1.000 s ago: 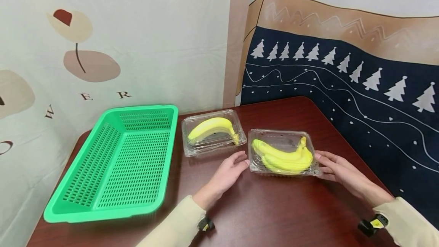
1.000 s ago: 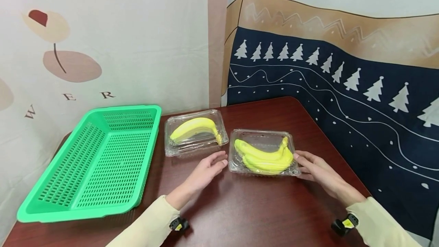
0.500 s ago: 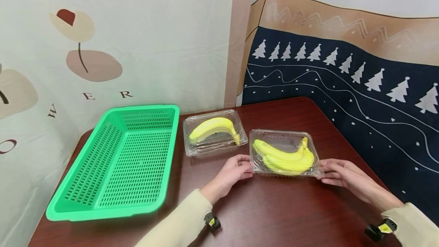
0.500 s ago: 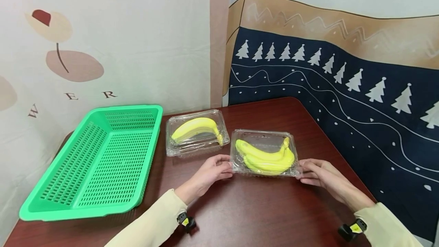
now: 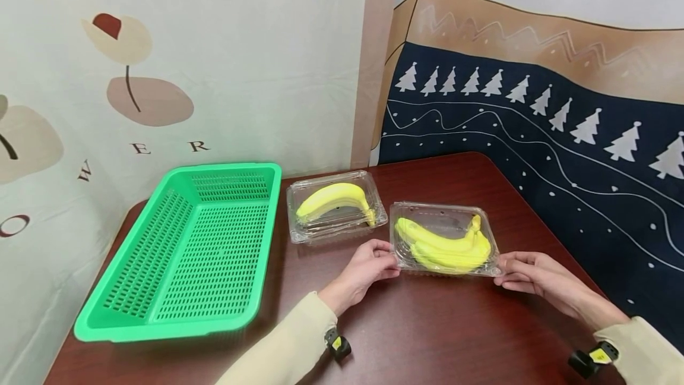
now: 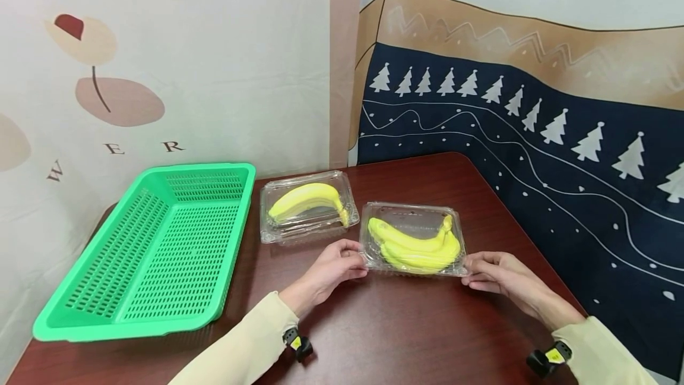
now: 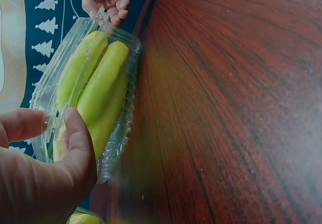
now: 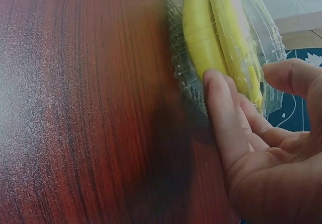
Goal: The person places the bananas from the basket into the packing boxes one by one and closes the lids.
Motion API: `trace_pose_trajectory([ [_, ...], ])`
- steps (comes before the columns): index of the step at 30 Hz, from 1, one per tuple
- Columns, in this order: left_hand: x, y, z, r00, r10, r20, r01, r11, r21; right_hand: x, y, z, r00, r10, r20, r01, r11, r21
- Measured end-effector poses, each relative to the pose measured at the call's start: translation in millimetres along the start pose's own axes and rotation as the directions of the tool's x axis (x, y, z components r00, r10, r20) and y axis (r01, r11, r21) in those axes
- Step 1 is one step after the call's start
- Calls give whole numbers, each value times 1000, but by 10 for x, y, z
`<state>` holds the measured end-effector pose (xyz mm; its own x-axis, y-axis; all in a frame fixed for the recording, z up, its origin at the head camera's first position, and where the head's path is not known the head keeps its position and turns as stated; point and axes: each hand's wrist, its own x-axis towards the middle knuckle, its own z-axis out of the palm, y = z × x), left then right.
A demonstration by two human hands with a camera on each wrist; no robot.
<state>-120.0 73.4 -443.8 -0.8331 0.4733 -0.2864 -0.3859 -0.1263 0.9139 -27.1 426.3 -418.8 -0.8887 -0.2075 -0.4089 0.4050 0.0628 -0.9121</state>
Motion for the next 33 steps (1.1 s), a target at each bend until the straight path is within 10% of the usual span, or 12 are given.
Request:
trace_pose_trajectory([
  [33, -14, -63, 125, 996, 17, -91, -18, 1000, -11, 59, -6, 22, 998, -28, -58, 25, 998, -56],
])
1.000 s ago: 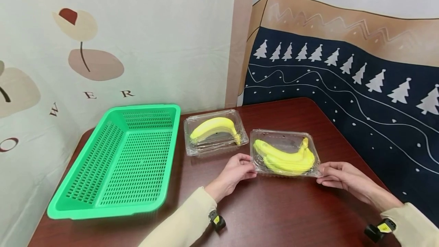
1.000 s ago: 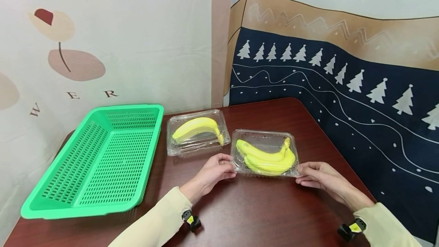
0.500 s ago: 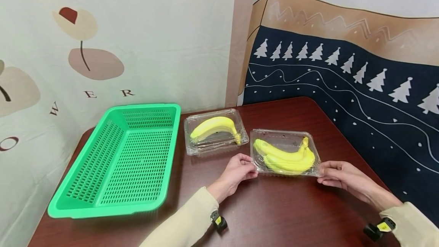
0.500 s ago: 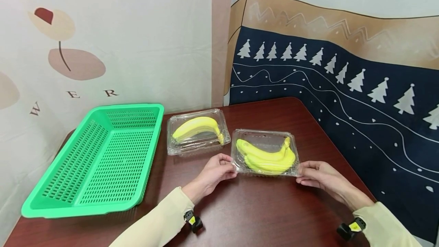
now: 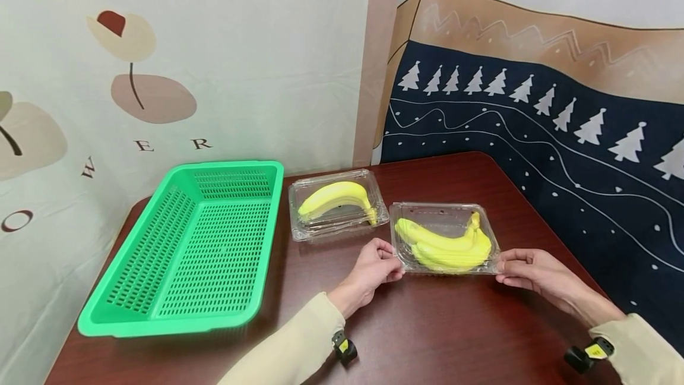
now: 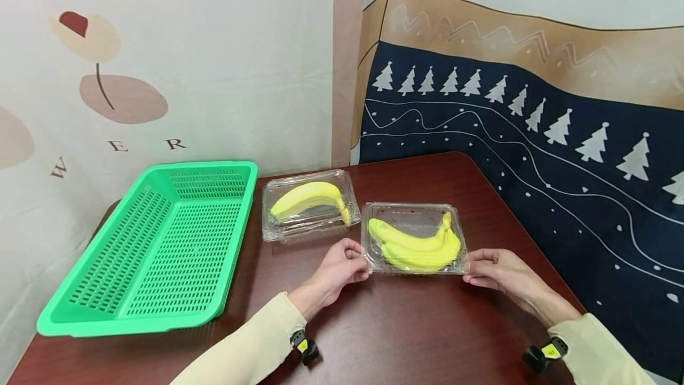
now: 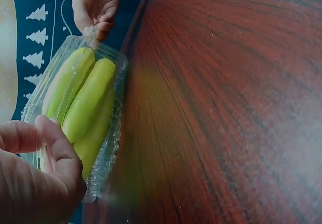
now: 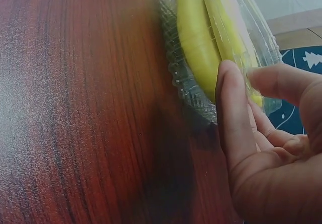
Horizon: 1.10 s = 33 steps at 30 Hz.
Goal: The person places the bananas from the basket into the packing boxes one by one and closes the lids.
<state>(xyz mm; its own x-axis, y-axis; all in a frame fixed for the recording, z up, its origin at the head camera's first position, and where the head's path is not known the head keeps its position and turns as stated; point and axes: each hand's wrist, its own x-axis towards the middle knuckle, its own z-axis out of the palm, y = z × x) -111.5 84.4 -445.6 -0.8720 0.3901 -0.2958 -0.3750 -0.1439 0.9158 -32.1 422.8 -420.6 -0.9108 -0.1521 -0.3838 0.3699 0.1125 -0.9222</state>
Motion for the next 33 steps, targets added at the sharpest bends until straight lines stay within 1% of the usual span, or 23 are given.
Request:
trace_pose_trajectory([
  [9, -22, -2, 22, 999, 41, -11, -40, 998, 45, 15, -32, 54, 998, 3, -61, -7, 997, -73],
  [13, -24, -5, 32, 998, 57, -10, -56, 996, 68, 21, -45, 51, 998, 11, -68, -17, 996, -89],
  [23, -23, 1, 77, 999, 51, -7, -50, 997, 62, 30, -47, 22, 995, 10, -102, -19, 995, -95],
  [26, -6, -9, 88, 999, 44, -14, -44, 998, 42, 32, -50, 12, 993, 18, -117, -29, 996, -89],
  [29, 10, -19, 98, 999, 32, -17, -32, 999, -2, 39, -45, -6, 990, 18, -141, -29, 996, -81],
  [33, 19, -29, 115, 1000, 24, -9, -24, 997, -67, 57, -29, -42, 986, -3, -167, -5, 999, -49],
])
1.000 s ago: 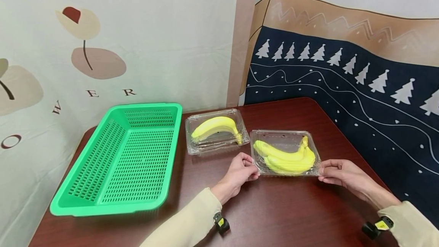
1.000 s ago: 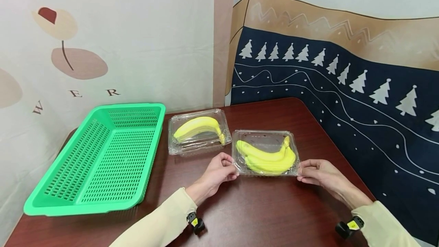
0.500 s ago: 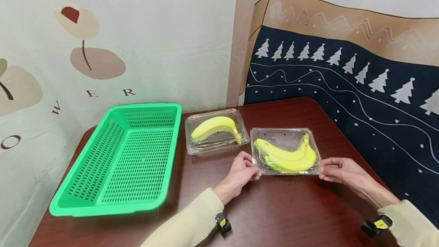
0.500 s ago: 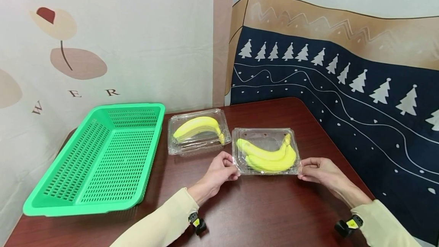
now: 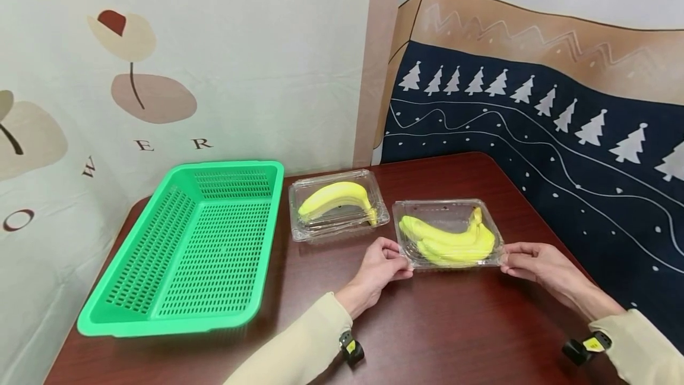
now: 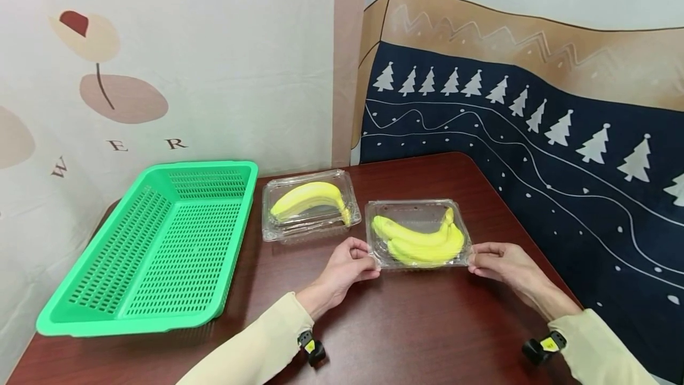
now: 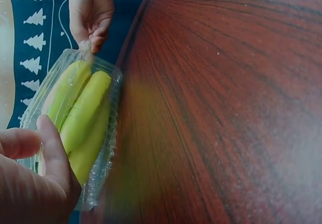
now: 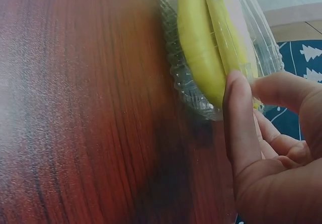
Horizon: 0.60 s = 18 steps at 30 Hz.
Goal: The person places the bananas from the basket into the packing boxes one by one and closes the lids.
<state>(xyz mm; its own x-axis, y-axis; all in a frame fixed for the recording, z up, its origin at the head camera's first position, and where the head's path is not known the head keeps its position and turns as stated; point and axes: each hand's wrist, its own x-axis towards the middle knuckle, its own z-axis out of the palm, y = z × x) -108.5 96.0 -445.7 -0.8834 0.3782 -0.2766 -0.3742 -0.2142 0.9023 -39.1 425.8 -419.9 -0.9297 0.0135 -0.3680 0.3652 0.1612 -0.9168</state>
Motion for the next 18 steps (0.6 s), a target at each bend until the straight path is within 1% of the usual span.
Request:
trace_pose_trajectory([
  [4, 6, -8, 11, 1000, -11, 12, 11, 999, -53, 29, 1, -23, 1000, -20, -9, 20, 998, 60],
  [10, 28, -4, 10, 1000, -25, -3, 24, 993, -116, 69, -26, -30, 999, -31, -9, 32, 990, 138],
  [18, 72, -4, 17, 1000, -13, -1, 13, 986, -169, 139, -37, -34, 996, -86, -6, 85, 963, 258],
])
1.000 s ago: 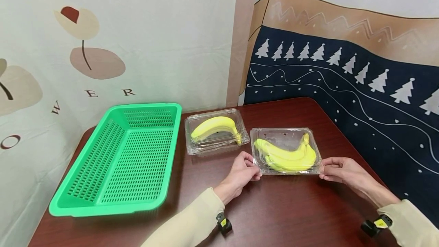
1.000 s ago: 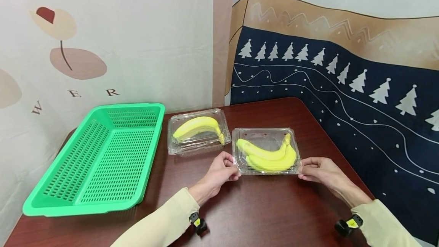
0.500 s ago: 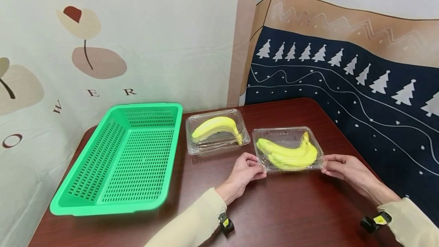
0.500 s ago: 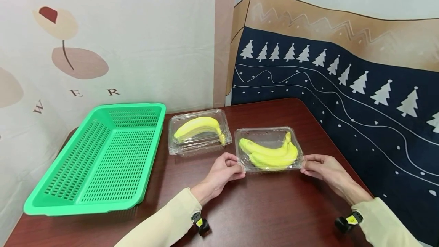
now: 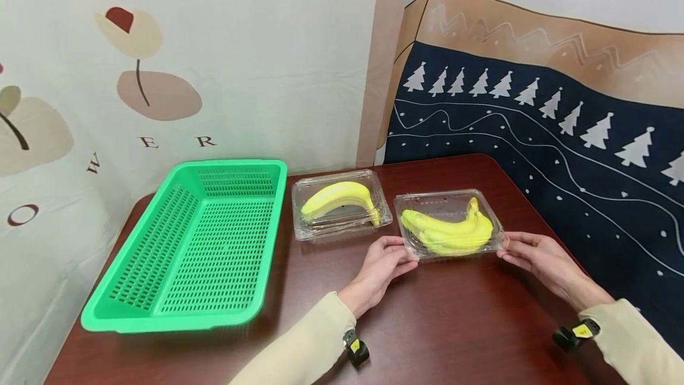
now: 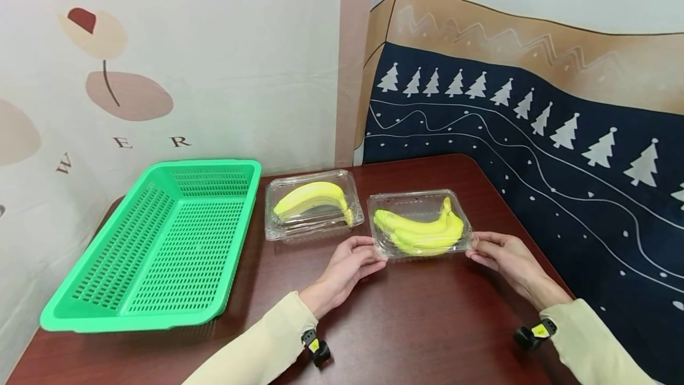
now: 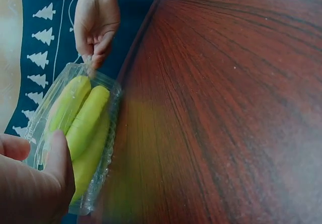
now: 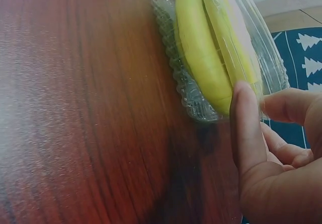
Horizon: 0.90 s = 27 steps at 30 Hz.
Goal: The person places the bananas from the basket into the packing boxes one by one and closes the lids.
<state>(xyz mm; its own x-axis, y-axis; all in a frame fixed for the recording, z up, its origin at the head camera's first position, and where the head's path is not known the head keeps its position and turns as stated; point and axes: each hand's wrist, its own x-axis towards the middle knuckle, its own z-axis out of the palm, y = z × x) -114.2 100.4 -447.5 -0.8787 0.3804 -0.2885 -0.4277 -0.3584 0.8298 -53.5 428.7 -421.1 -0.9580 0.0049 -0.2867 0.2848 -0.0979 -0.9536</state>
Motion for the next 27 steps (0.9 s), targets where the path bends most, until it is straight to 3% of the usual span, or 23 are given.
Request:
trace_pose_trajectory([
  [13, 68, 0, 27, 999, 39, -8, -39, 998, -49, 202, -23, -17, 999, -39, -2, 39, 994, 102],
  [27, 117, 18, 22, 998, 55, -12, -56, 995, -85, 374, -48, 9, 997, -75, -3, 75, 989, 131],
])
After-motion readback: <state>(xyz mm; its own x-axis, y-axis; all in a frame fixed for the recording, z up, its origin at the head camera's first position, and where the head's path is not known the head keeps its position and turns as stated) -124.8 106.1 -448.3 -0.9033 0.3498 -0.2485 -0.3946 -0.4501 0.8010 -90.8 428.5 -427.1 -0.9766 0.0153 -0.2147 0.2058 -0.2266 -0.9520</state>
